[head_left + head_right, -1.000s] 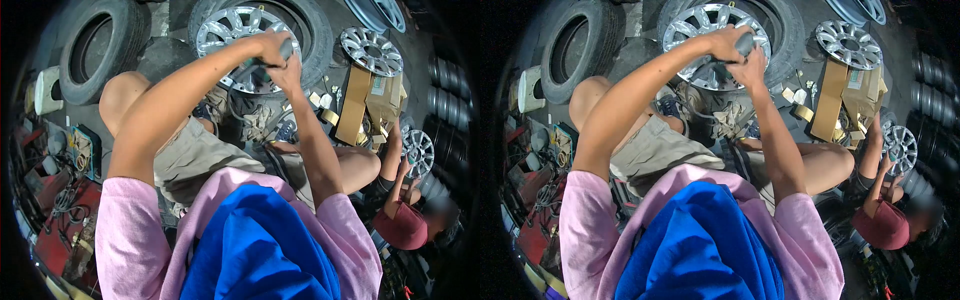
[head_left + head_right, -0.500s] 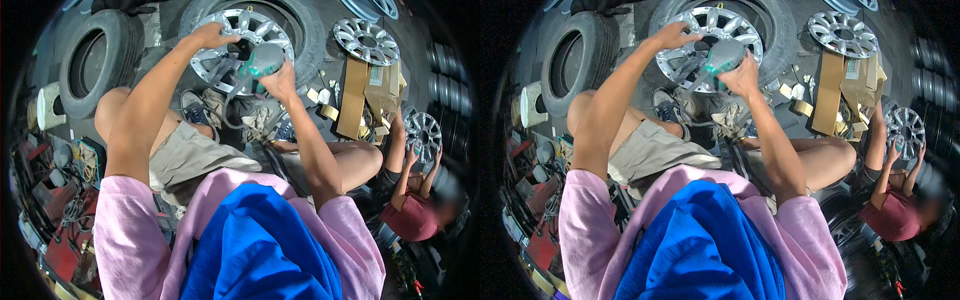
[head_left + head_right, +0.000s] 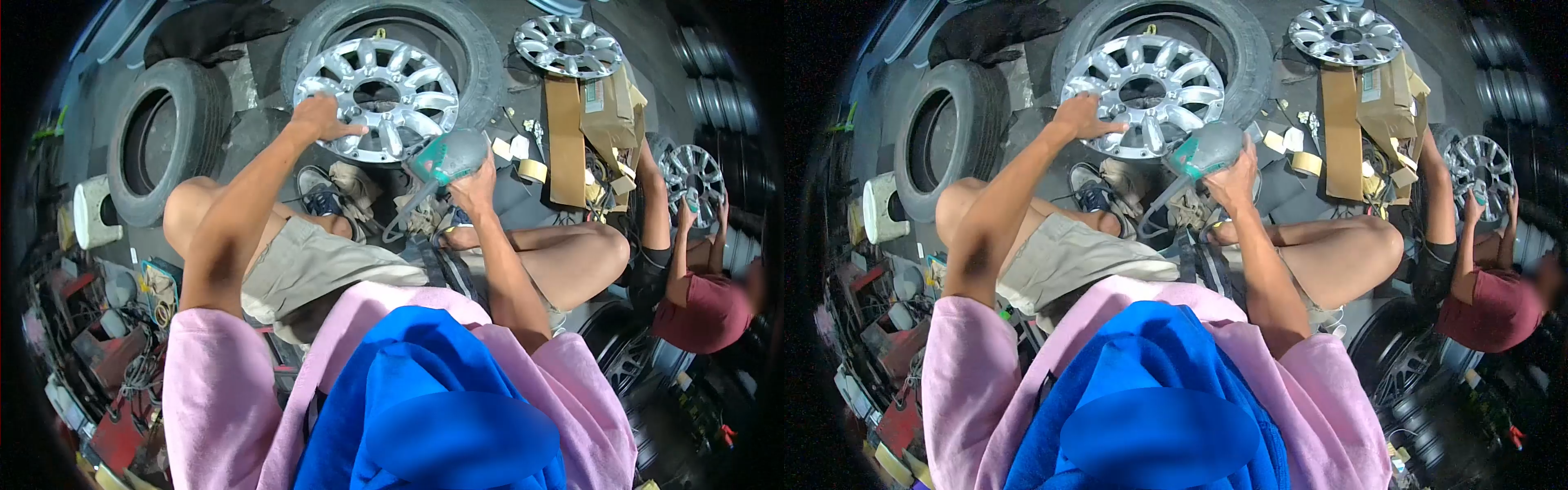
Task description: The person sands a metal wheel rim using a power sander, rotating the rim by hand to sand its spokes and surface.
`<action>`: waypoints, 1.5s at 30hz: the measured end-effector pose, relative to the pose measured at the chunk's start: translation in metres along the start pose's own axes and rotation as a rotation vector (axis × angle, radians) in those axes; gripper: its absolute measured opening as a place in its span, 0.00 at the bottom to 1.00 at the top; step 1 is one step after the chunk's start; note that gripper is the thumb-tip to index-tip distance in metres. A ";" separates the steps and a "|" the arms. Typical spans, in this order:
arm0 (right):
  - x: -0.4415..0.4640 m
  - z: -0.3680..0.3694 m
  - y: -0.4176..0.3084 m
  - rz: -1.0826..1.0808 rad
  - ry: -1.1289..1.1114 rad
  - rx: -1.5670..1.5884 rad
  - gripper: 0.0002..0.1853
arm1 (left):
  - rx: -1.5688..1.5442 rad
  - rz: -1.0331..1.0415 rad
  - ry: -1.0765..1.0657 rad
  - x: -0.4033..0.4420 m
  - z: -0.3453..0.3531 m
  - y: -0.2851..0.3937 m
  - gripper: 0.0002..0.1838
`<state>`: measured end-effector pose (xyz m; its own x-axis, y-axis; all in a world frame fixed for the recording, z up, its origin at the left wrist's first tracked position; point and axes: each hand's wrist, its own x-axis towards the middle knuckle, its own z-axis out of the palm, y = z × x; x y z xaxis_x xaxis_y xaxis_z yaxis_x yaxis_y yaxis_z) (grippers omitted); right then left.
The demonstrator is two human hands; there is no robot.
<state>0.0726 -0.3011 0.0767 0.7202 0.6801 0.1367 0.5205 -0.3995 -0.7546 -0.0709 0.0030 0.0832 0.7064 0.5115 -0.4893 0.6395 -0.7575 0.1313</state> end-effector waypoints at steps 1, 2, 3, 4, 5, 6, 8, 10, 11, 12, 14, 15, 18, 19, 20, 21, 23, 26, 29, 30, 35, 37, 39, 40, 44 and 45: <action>-0.002 -0.003 0.006 0.002 0.049 -0.017 0.42 | 0.045 0.000 -0.051 -0.011 -0.009 0.014 0.65; 0.000 -0.008 0.013 0.003 0.056 -0.018 0.42 | 0.090 -0.002 -0.103 -0.021 -0.014 0.022 0.63; 0.003 -0.015 0.017 0.094 0.089 0.069 0.41 | 0.081 0.019 -0.057 -0.023 -0.002 0.024 0.60; 0.005 -0.021 0.019 0.186 0.120 0.153 0.39 | 0.062 0.043 -0.063 -0.034 -0.006 0.033 0.58; 0.006 -0.027 0.021 0.214 0.186 0.158 0.38 | 0.067 0.086 -0.121 -0.043 -0.009 0.042 0.57; 0.009 -0.032 0.019 0.218 0.185 0.151 0.38 | 0.071 0.129 -0.180 -0.056 -0.019 0.055 0.56; 0.014 -0.041 0.018 0.360 0.321 0.045 0.40 | 0.028 0.172 -0.225 -0.068 -0.022 0.076 0.48; 0.014 -0.039 0.037 0.352 0.345 0.005 0.40 | -0.021 0.252 -0.211 -0.063 -0.016 0.082 0.43; 0.014 -0.036 0.043 0.347 0.374 -0.032 0.39 | -0.029 0.253 -0.210 -0.055 -0.011 0.081 0.43; 0.015 -0.034 0.046 0.344 0.403 -0.066 0.39 | -0.067 0.223 -0.119 -0.040 -0.006 0.075 0.43; 0.022 -0.029 0.048 0.327 0.421 -0.070 0.38 | -0.140 0.119 -0.088 -0.014 -0.020 0.066 0.38; 0.025 -0.025 0.050 0.310 0.442 -0.074 0.37 | -0.178 0.045 -0.148 -0.002 -0.036 0.062 0.34; 0.041 -0.023 0.043 0.265 0.392 -0.116 0.37 | -0.171 -0.067 0.237 0.039 -0.022 0.021 0.29; 0.047 -0.024 0.044 0.234 0.346 -0.184 0.37 | -0.141 -0.088 0.312 0.050 -0.015 0.005 0.29; 0.051 -0.024 0.045 0.240 0.341 -0.187 0.37 | -0.142 -0.088 0.304 0.057 -0.007 -0.007 0.29; 0.056 -0.021 0.046 0.210 0.322 -0.273 0.37 | -0.137 -0.160 0.347 0.064 0.001 -0.019 0.31; 0.068 -0.014 0.051 0.104 0.313 -0.333 0.37 | -0.171 -0.279 0.263 0.080 0.007 -0.043 0.37; 0.085 -0.008 0.039 0.144 0.257 -0.160 0.36 | -0.139 -0.282 0.255 0.092 0.018 -0.053 0.35; 0.106 0.013 0.026 0.038 0.152 -0.147 0.38 | -0.152 -0.313 0.242 0.110 0.024 -0.058 0.37; 0.115 0.023 0.014 -0.036 0.111 -0.228 0.39 | -0.147 -0.331 0.245 0.119 0.023 -0.059 0.37; 0.140 0.041 -0.030 -0.133 -0.181 -0.483 0.38 | -0.103 -0.286 0.237 0.125 0.017 -0.050 0.40; 0.140 0.036 -0.027 -0.235 -0.280 -0.538 0.41 | -0.048 -0.339 0.172 0.121 0.014 -0.042 0.38; 0.135 0.014 -0.011 -0.284 -0.317 -0.586 0.42 | -0.061 -0.369 0.171 0.124 0.015 -0.041 0.37; 0.132 0.001 -0.003 -0.326 -0.341 -0.631 0.44 | -0.065 -0.389 0.174 0.128 0.016 -0.042 0.36; 0.117 -0.032 0.023 -0.447 -0.247 -0.499 0.48 | -0.129 -0.455 0.130 0.141 0.017 -0.045 0.36; 0.117 -0.032 0.016 -0.464 -0.260 -0.486 0.47 | -0.159 -0.475 0.159 0.142 0.017 -0.045 0.36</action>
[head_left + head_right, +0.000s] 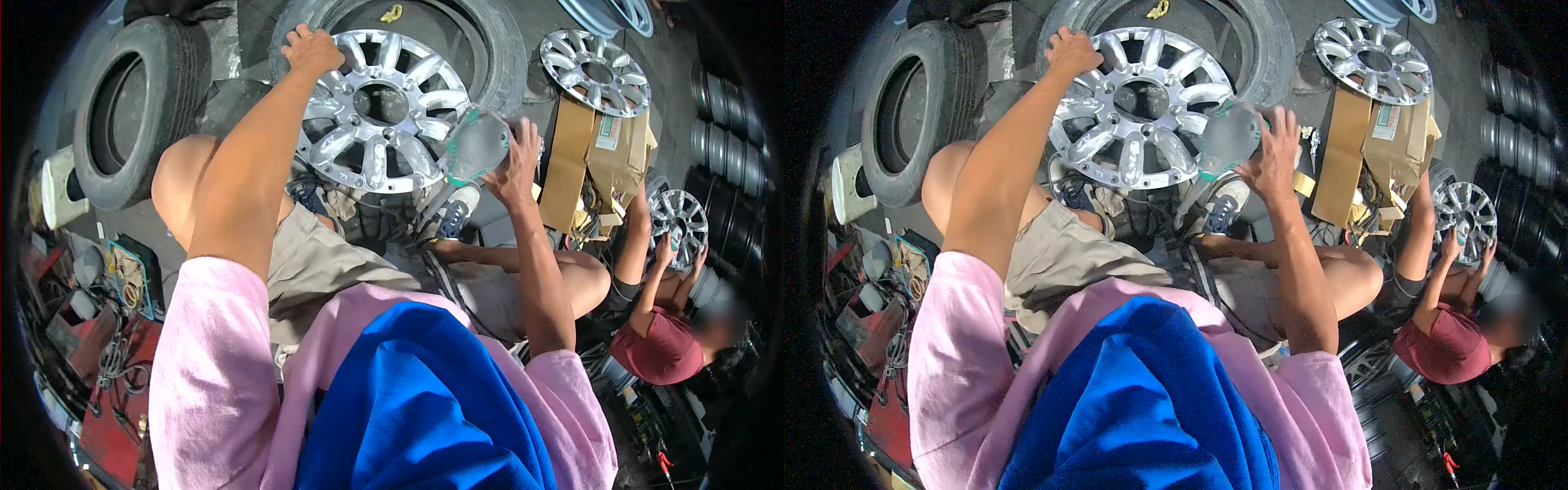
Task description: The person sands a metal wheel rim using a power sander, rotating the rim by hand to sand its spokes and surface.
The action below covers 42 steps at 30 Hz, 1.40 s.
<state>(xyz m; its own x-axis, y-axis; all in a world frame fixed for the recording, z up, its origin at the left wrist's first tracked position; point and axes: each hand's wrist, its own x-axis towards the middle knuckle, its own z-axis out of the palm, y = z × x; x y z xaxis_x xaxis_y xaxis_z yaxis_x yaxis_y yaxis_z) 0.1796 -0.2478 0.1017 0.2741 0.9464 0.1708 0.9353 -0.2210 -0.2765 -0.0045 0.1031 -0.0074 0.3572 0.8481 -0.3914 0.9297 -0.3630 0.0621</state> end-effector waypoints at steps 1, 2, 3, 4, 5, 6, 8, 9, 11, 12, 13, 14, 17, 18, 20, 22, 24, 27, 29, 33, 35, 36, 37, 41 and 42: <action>0.002 -0.002 -0.006 -0.016 -0.007 0.013 0.47 | -0.004 0.000 0.001 0.002 0.001 0.000 0.36; 0.007 0.000 -0.015 -0.033 -0.013 -0.034 0.46 | -0.060 -0.010 -0.018 0.004 0.000 -0.001 0.37; 0.015 0.004 -0.022 -0.034 -0.010 -0.033 0.46 | -0.115 -0.022 -0.034 0.004 -0.005 -0.003 0.38; 0.024 0.009 -0.029 -0.051 -0.030 -0.058 0.46 | -0.112 -0.025 -0.030 0.002 -0.009 -0.003 0.38; 0.030 0.013 -0.035 -0.068 -0.052 -0.083 0.46 | -0.159 -0.034 -0.020 -0.001 -0.013 -0.003 0.40; 0.034 0.017 -0.041 -0.051 -0.049 -0.059 0.47 | -0.208 -0.045 -0.009 -0.003 -0.016 -0.005 0.43; 0.026 0.019 -0.034 -0.063 0.002 -0.011 0.47 | -0.308 -0.041 0.027 0.009 -0.012 -0.015 0.43; 0.019 0.021 -0.028 -0.066 0.050 0.034 0.47 | -0.405 -0.028 0.056 0.013 -0.010 -0.018 0.43; -0.006 0.026 -0.016 -0.034 0.142 0.064 0.44 | -0.490 0.086 -0.008 -0.004 -0.043 -0.023 0.43; -0.017 0.027 -0.011 0.003 0.235 0.099 0.41 | -0.588 0.094 -0.081 -0.007 -0.050 -0.023 0.46; -0.027 0.026 -0.010 0.003 0.242 0.096 0.41 | -0.683 0.104 -0.155 -0.011 -0.059 -0.023 0.50; -0.038 0.026 -0.010 0.080 0.267 0.093 0.38 | -0.678 0.110 -0.150 -0.016 -0.067 -0.024 0.50; -0.052 0.023 -0.010 0.160 0.340 0.090 0.32 | -0.646 0.216 -0.130 -0.035 -0.107 -0.024 0.39; -0.054 0.024 -0.011 0.197 0.368 0.104 0.32 | -0.684 0.188 -0.371 -0.039 -0.131 -0.025 0.39; -0.055 0.028 -0.018 0.237 0.404 0.125 0.31 | -0.651 0.174 -0.300 -0.088 -0.151 -0.014 0.22; -0.051 0.035 -0.031 0.437 0.472 0.511 0.39 | -0.745 0.278 -0.150 -0.106 -0.141 -0.014 0.29; -0.047 0.039 -0.042 0.520 0.512 0.553 0.41 | -0.902 0.368 0.006 -0.130 -0.132 -0.005 0.32; -0.052 0.039 -0.045 0.558 0.571 0.439 0.40 | -1.004 0.288 -0.152 -0.172 -0.153 0.001 0.24; -0.062 0.041 -0.042 0.585 0.612 0.358 0.37 | -1.076 0.295 -0.162 -0.186 -0.151 0.004 0.20; -0.074 0.042 -0.025 0.883 0.726 0.520 0.38 | -1.303 0.334 -0.214 -0.209 -0.146 0.004 0.10; -0.077 0.044 -0.019 0.960 0.777 0.546 0.37 | -1.330 0.307 -0.244 -0.222 -0.148 0.007 0.09; -0.078 0.047 -0.016 1.009 0.755 0.481 0.37 | -1.346 0.294 -0.235 -0.227 -0.148 0.006 0.09; -0.079 0.049 -0.014 1.057 0.731 0.416 0.37 | -1.363 0.278 -0.226 -0.230 -0.147 0.006 0.09; -0.073 0.053 -0.015 0.987 0.761 0.534 0.32 | -1.462 0.214 -0.234 -0.240 -0.152 0.013 0.10; -0.068 0.045 -0.020 1.047 0.677 0.583 0.41 | -1.474 0.196 -0.244 -0.240 -0.152 0.014 0.12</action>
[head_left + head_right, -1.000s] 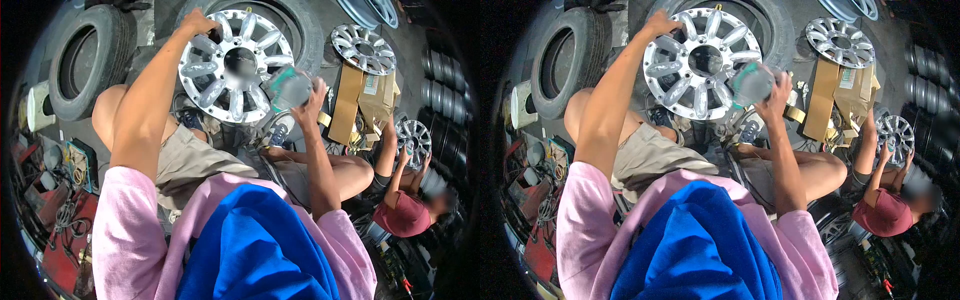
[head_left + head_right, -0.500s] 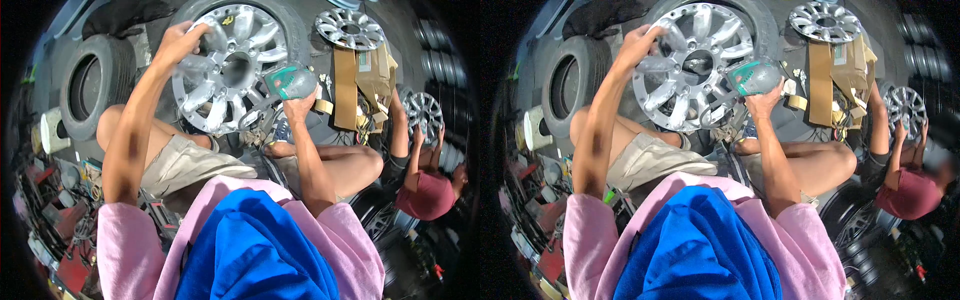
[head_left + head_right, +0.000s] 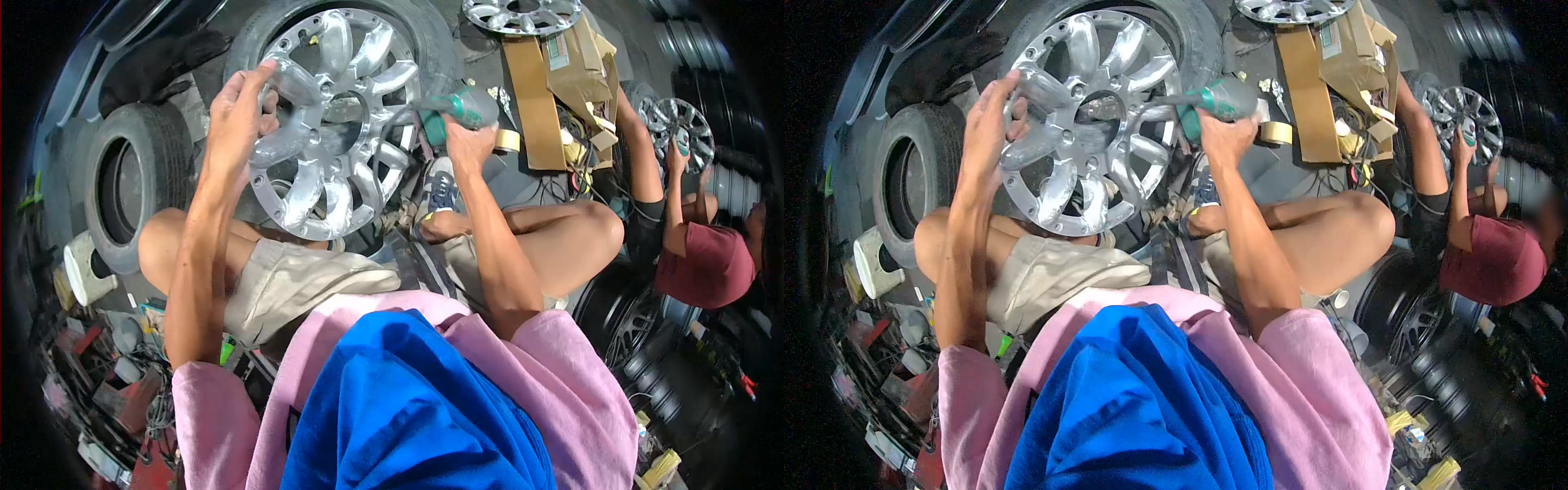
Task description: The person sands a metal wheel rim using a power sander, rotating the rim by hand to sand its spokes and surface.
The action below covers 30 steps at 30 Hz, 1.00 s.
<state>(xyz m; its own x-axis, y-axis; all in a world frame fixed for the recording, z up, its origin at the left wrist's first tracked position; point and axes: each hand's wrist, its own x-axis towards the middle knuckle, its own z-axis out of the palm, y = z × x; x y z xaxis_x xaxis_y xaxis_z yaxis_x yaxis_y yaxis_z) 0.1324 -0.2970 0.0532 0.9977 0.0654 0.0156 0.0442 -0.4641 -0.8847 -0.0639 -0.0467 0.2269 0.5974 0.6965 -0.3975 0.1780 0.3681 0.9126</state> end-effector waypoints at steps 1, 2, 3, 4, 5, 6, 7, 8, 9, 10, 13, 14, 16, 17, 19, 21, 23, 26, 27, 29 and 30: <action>-0.002 0.000 -0.008 0.009 0.006 -0.003 0.41 | 0.005 -0.006 -0.008 0.001 0.001 0.000 0.12; -0.003 0.001 -0.017 -0.043 -0.055 -0.105 0.41 | 0.023 0.004 -0.001 0.002 0.001 0.000 0.13; -0.004 0.003 -0.028 -0.097 -0.115 -0.205 0.41 | 0.039 0.020 0.004 0.004 0.001 0.001 0.14; -0.009 0.004 -0.040 -0.101 -0.119 -0.182 0.45 | 0.021 0.031 -0.023 0.007 -0.001 0.000 0.15; -0.011 0.004 -0.044 -0.097 -0.111 -0.180 0.45 | 0.026 0.032 -0.031 0.008 -0.002 -0.001 0.15; -0.010 0.005 -0.046 -0.159 -0.063 -0.234 0.40 | 0.032 0.030 -0.028 0.009 -0.002 -0.001 0.16; -0.009 0.005 -0.047 -0.222 -0.018 -0.289 0.34 | 0.038 0.027 -0.024 0.009 -0.002 0.000 0.17; -0.002 0.004 -0.041 -0.151 -0.039 -0.346 0.38 | 0.040 0.028 -0.026 0.008 -0.001 0.001 0.17; 0.007 0.004 -0.037 -0.150 -0.037 -0.343 0.38 | 0.052 0.023 -0.006 0.005 0.000 0.003 0.18; 0.016 0.002 -0.031 -0.034 -0.047 -0.403 0.40 | 0.065 0.020 0.014 0.003 0.002 0.003 0.19; 0.035 0.001 -0.022 0.094 -0.060 -0.532 0.46 | 0.068 0.027 -0.030 0.009 -0.006 -0.002 0.21; 0.037 0.002 -0.019 0.085 -0.082 -0.520 0.46 | 0.071 0.027 -0.031 0.010 -0.007 -0.003 0.21; 0.039 0.003 -0.020 0.081 -0.105 -0.507 0.47 | 0.058 0.010 -0.011 0.009 -0.005 -0.001 0.20; 0.038 0.006 -0.020 0.064 -0.148 -0.473 0.47 | 0.061 0.008 -0.014 0.009 -0.005 0.000 0.20; 0.033 0.008 -0.030 0.052 -0.187 -0.437 0.47 | 0.056 0.004 -0.035 0.010 -0.004 0.001 0.20; 0.025 0.012 -0.043 -0.051 -0.236 -0.457 0.47 | 0.063 -0.003 -0.032 0.010 -0.002 0.002 0.20; 0.023 0.012 -0.045 -0.083 -0.292 -0.444 0.47 | 0.064 -0.007 -0.026 0.011 -0.002 0.003 0.20; 0.024 0.010 -0.039 -0.204 -0.192 -0.480 0.45 | 0.074 0.001 -0.013 0.011 -0.007 0.001 0.20; 0.028 0.007 -0.035 -0.206 -0.195 -0.482 0.45 | 0.078 -0.006 -0.004 0.011 -0.008 0.000 0.21; 0.034 0.004 -0.027 -0.074 -0.137 -0.481 0.45 | 0.078 -0.011 0.002 0.012 -0.009 0.000 0.21; 0.033 0.004 -0.026 -0.029 -0.093 -0.540 0.45 | 0.086 -0.002 -0.005 0.012 -0.009 0.000 0.22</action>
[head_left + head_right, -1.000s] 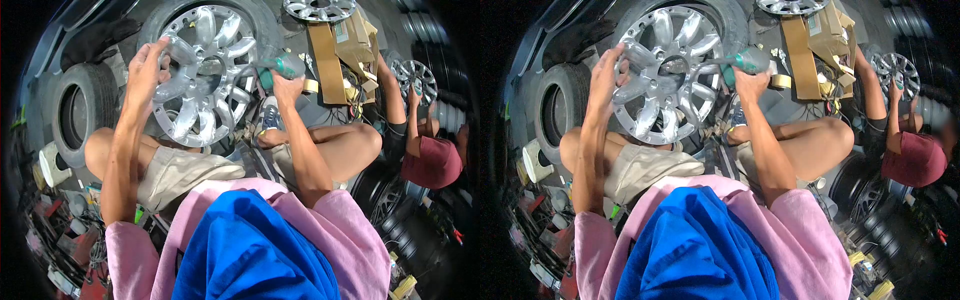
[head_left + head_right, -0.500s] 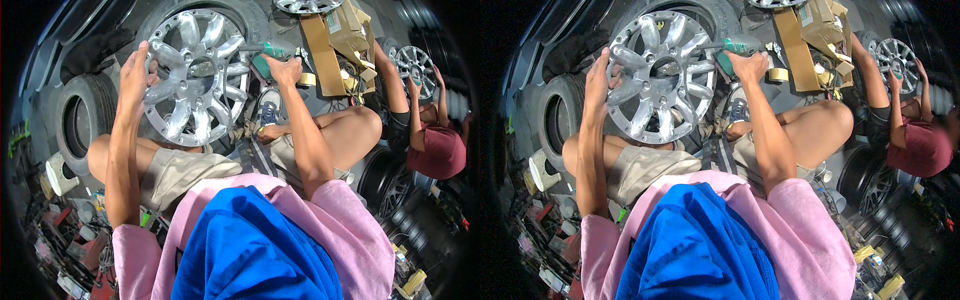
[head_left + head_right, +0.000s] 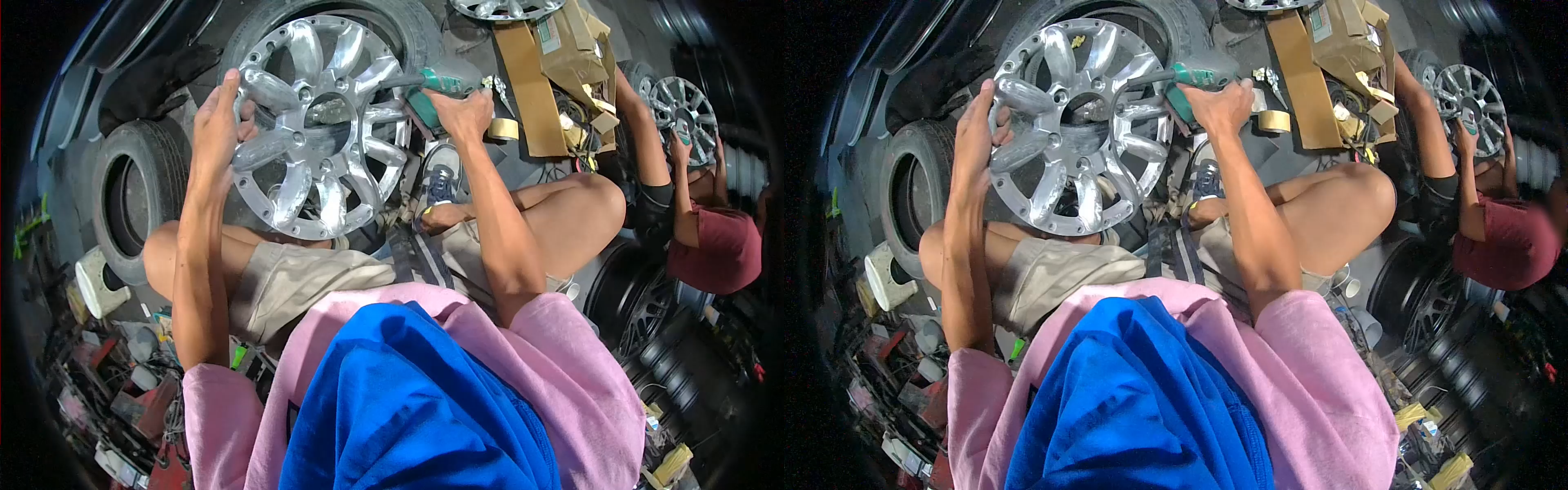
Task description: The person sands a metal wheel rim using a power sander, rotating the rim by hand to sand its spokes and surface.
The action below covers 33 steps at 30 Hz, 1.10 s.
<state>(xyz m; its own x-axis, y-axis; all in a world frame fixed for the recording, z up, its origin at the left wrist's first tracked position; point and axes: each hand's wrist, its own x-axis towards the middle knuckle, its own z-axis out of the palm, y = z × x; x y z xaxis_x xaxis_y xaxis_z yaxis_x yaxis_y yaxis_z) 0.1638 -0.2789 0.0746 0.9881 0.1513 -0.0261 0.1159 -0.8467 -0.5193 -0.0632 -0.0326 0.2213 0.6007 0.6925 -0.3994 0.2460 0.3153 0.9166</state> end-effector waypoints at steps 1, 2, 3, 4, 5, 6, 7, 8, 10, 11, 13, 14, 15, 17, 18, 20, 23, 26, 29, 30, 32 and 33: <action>0.000 0.002 0.001 -0.004 -0.003 -0.001 0.45 | 0.009 0.006 -0.005 -0.001 0.000 -0.001 0.23; -0.001 0.005 0.001 -0.050 0.006 0.023 0.45 | 0.006 0.003 -0.001 -0.002 0.001 -0.001 0.23; -0.004 0.004 -0.001 -0.094 0.015 0.048 0.44 | 0.007 -0.006 0.005 -0.001 0.003 0.002 0.23; -0.009 0.004 -0.004 -0.095 0.013 0.048 0.44 | 0.010 -0.013 0.011 0.000 0.005 0.004 0.24; -0.015 0.005 -0.008 -0.158 0.004 0.097 0.43 | 0.012 -0.012 0.012 0.001 0.005 0.004 0.24; -0.020 0.005 -0.014 -0.220 -0.004 0.148 0.42 | 0.004 -0.023 0.013 0.002 0.005 0.005 0.24; -0.023 0.004 -0.017 -0.218 -0.002 0.151 0.42 | -0.002 -0.033 0.014 0.003 0.006 0.006 0.24; -0.026 0.004 -0.020 -0.264 0.018 0.117 0.42 | 0.001 -0.032 0.013 0.004 0.005 0.006 0.24; -0.026 0.000 -0.022 -0.302 0.032 0.092 0.43 | -0.041 -0.028 -0.002 0.004 0.003 0.004 0.24; -0.022 -0.001 -0.019 -0.306 0.026 0.091 0.43 | -0.044 -0.031 0.004 0.005 0.003 0.003 0.24; -0.005 0.000 -0.006 -0.178 -0.007 0.085 0.45 | -0.054 -0.041 0.011 0.005 0.003 0.003 0.24; 0.006 0.009 0.006 -0.182 0.013 0.016 0.46 | -0.057 -0.042 0.014 0.006 0.004 0.004 0.24; 0.004 0.003 0.001 -0.185 0.013 0.012 0.46 | -0.047 -0.032 0.007 0.007 0.005 0.004 0.21; -0.004 -0.013 -0.015 -0.290 0.059 0.006 0.45 | -0.042 -0.029 0.003 0.005 0.012 0.008 0.18; -0.005 -0.010 -0.018 -0.358 0.066 0.007 0.42 | -0.038 -0.026 0.009 0.002 0.017 0.013 0.18; -0.010 -0.008 -0.024 -0.439 0.044 0.026 0.41 | -0.046 -0.021 -0.007 0.004 0.019 0.017 0.18; -0.018 -0.014 -0.035 -0.540 0.017 0.054 0.38 | -0.066 -0.034 -0.015 0.011 0.017 0.017 0.22; -0.013 -0.015 -0.035 -0.532 0.056 -0.026 0.37 | -0.084 -0.033 -0.041 0.014 0.013 0.015 0.23; -0.008 -0.024 -0.038 -0.463 0.060 -0.061 0.39 | -0.108 -0.034 0.004 0.015 0.017 0.014 0.18; -0.008 -0.024 -0.040 -0.503 0.054 -0.071 0.39 | -0.111 -0.033 0.005 0.020 0.016 0.013 0.18; -0.010 -0.022 -0.043 -0.543 0.046 -0.077 0.39 | -0.092 -0.064 -0.041 0.028 0.008 0.010 0.19; -0.010 -0.020 -0.045 -0.583 0.035 -0.089 0.38 | -0.091 -0.062 -0.039 0.028 0.009 0.012 0.19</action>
<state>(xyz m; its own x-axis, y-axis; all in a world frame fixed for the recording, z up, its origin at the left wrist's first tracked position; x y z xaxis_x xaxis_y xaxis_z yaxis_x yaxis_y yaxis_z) 0.1505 -0.2523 0.1151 0.7611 0.5893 0.2710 0.6477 -0.6683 -0.3659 -0.0362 -0.0152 0.2216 0.6160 0.6447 -0.4527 0.2149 0.4153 0.8839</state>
